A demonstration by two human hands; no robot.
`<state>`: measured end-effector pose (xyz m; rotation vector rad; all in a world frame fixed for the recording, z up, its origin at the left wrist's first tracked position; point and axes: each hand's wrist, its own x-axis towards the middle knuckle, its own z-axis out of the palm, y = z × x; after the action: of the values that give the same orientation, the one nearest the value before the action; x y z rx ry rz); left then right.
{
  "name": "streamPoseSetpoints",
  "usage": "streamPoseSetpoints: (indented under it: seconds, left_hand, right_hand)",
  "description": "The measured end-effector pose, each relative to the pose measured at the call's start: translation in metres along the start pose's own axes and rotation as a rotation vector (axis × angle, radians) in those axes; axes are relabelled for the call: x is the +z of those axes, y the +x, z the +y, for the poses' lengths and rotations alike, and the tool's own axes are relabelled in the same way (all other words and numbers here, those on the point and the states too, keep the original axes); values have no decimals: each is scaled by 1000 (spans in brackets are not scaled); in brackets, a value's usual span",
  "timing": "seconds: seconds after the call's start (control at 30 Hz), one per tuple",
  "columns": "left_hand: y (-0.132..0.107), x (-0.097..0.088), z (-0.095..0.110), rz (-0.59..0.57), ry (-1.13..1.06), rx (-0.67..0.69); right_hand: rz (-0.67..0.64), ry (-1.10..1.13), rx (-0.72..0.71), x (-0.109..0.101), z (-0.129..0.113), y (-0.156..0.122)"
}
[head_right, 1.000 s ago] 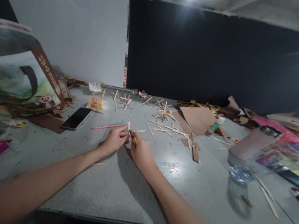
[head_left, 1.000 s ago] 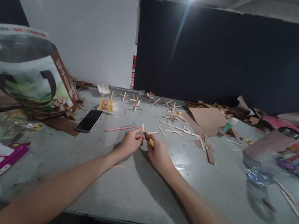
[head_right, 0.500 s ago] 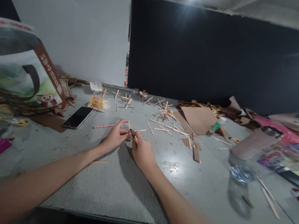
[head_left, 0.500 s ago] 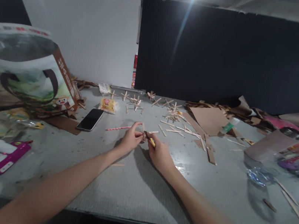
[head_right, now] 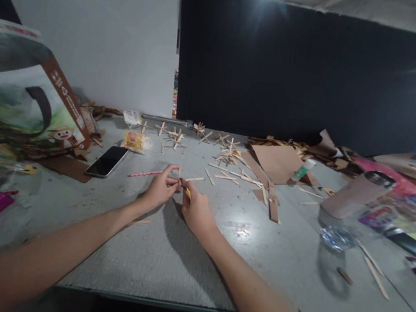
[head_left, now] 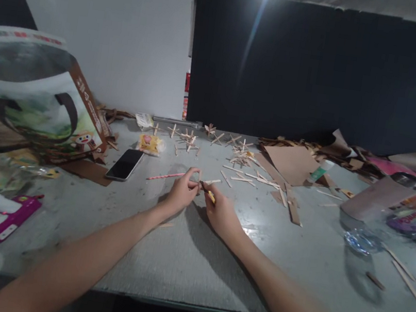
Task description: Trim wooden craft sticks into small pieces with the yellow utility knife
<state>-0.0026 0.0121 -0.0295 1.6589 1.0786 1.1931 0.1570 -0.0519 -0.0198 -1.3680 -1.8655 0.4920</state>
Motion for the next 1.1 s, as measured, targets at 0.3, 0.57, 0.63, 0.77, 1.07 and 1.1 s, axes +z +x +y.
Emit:
streamPoseSetpoints:
  seconds: [0.3, 0.57, 0.63, 0.77, 1.07, 1.1]
  left_hand:
    - [0, 2, -5, -15, 34, 2]
    - [-1, 0, -2, -13, 69, 13]
    - [-1, -1, 0, -11, 88, 35]
    - [-1, -2, -1, -5, 64, 18]
    - [-2, -1, 0, -13, 93, 30]
    - [-3, -1, 1, -10, 120, 55]
  right_hand:
    - [15, 27, 10, 3, 1, -2]
    - [-6, 3, 19, 2, -1, -2]
    - [-16, -1, 19, 1, -2, -2]
    - [-9, 18, 16, 1, -1, -1]
    - [26, 93, 3, 4, 1, -1]
    - [23, 98, 4, 3, 0, -1]
